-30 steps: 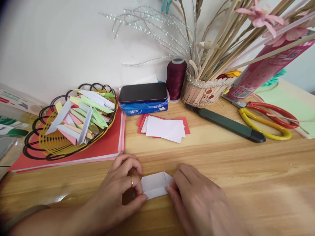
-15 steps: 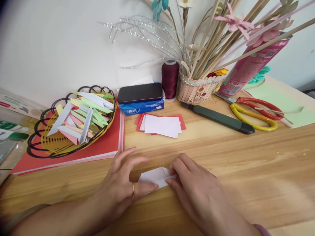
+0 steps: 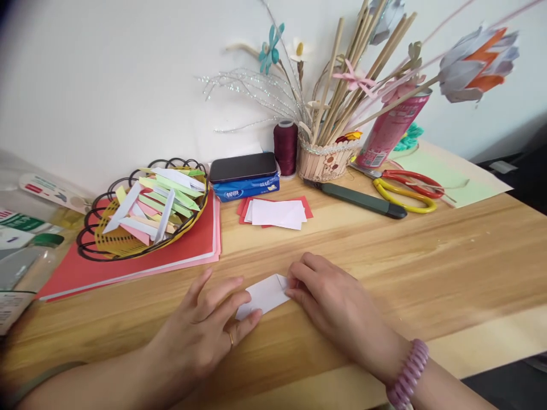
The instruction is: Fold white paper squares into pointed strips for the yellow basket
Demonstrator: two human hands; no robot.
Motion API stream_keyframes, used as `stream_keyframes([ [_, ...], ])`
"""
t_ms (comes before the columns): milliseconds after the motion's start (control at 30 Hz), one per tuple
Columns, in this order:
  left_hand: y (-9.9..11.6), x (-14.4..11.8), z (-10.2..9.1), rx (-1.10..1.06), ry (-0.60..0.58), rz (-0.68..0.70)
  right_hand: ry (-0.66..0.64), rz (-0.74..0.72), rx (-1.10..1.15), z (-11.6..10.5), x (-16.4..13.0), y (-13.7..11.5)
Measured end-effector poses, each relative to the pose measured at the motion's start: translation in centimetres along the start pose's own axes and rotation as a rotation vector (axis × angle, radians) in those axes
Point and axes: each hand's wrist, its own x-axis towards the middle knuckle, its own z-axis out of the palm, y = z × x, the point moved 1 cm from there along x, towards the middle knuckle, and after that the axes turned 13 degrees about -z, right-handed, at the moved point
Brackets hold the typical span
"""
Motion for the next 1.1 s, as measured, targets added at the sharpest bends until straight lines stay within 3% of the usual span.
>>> stream_keyframes([
  [367,0.3,-0.6,-0.8,0.089,-0.004,0.136,0.054,0.005,0.048,0.2,-0.1,-0.4],
  [533,0.1,-0.4,-1.3,0.098,-0.061,0.215,0.070,-0.004,0.060,0.3,-0.1,-0.4],
  [867,0.0,-0.5,-2.3,0.135,-0.139,0.189,0.126,0.056,-0.091,0.9,-0.4,-0.1],
  [1100,0.4,-0.4,-2.6,0.104,-0.237,0.153,0.167,-0.068,-0.243,0.9,-1.7,-1.3],
])
